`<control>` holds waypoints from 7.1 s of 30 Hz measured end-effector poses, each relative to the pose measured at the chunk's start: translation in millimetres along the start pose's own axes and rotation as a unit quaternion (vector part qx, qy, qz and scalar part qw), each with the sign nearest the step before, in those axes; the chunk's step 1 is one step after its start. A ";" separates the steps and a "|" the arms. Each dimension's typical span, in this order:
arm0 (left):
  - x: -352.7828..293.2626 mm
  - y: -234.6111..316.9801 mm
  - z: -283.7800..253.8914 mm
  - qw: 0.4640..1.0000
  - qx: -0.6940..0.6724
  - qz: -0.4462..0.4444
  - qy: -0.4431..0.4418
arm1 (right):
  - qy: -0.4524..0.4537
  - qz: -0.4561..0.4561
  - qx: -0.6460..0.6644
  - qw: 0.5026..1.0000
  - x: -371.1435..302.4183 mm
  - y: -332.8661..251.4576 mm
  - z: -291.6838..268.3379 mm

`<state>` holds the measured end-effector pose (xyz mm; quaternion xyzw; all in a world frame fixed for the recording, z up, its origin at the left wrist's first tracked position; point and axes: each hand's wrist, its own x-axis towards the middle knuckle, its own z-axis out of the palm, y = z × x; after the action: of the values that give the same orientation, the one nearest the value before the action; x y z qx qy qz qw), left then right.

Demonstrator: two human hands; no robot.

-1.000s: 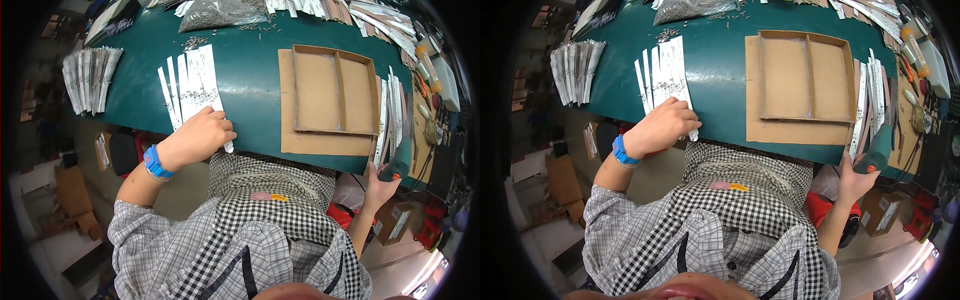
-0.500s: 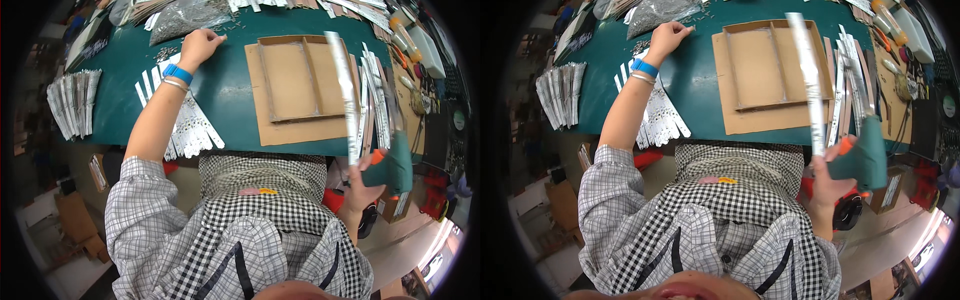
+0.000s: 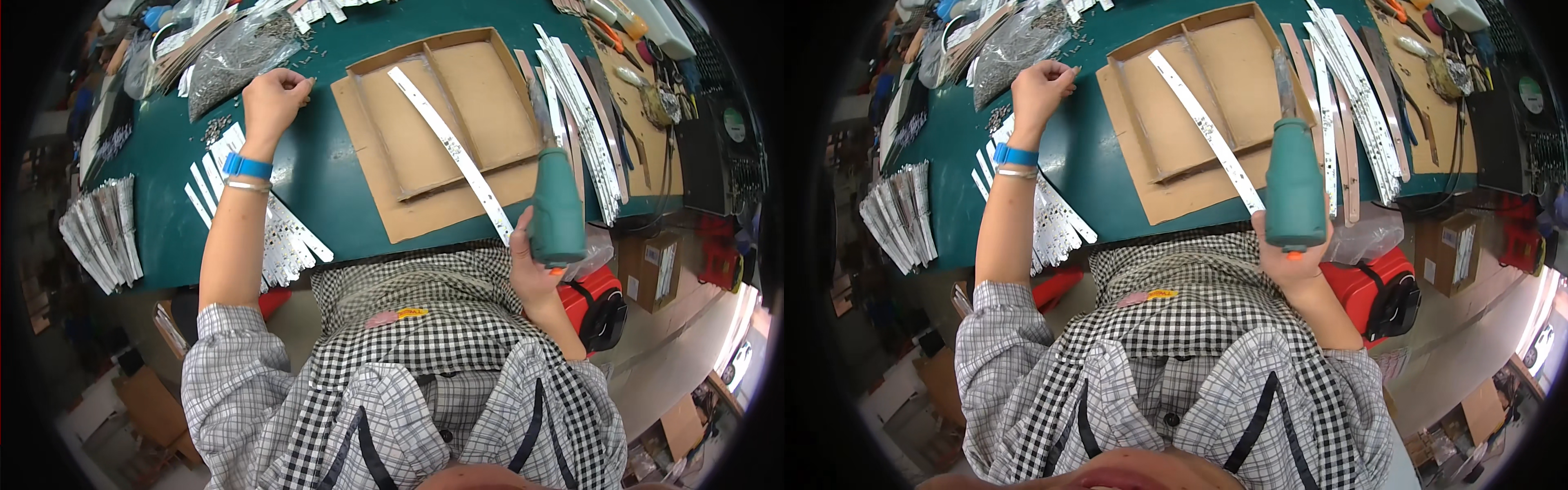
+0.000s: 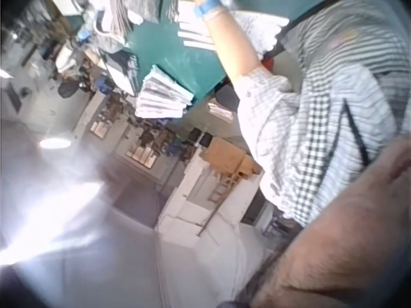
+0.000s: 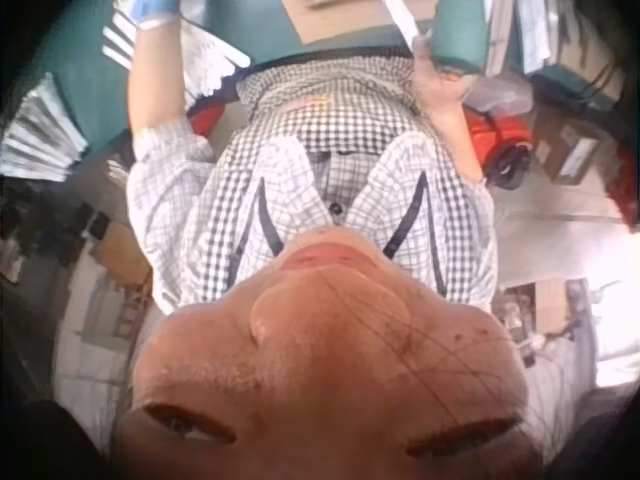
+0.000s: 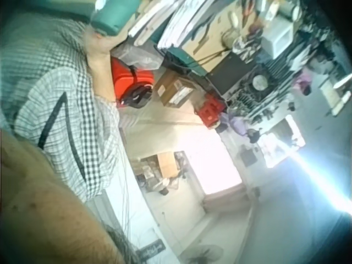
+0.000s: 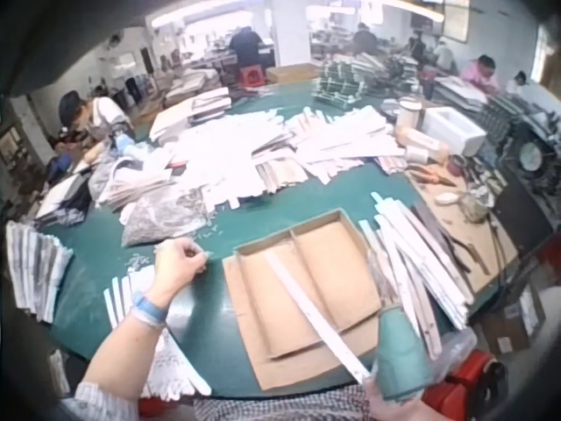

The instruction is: Applying glue to small components and attaching them to LED strips.

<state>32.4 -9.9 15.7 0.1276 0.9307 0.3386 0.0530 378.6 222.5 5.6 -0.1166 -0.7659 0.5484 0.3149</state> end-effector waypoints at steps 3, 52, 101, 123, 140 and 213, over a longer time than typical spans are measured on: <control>-15.4 8.4 4.7 0.991 -0.131 0.010 -0.024 | -0.010 0.082 0.123 0.989 0.3 4.8 -6.7; -179.2 134.6 52.2 0.698 -0.652 -0.101 -0.279 | -0.016 0.105 0.283 0.953 58.1 -31.0 19.6; -185.1 128.5 50.0 0.864 -0.462 0.073 -0.186 | -0.049 0.184 0.237 0.953 49.1 -33.3 19.0; -111.8 98.9 56.3 0.981 -0.123 0.096 -0.111 | -0.048 0.134 0.165 0.976 61.1 -14.5 18.4; -106.0 94.5 73.1 0.981 -0.068 0.150 -0.098 | -0.069 0.158 0.176 0.969 58.3 -0.3 21.6; -108.7 98.8 77.0 0.976 -0.070 0.161 -0.129 | -0.053 0.202 0.274 0.939 43.2 -10.9 -17.6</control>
<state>171.0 80.8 21.7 0.3143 0.8574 0.3874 0.1265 357.7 254.6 34.4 -0.1486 -0.5616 0.7946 0.1764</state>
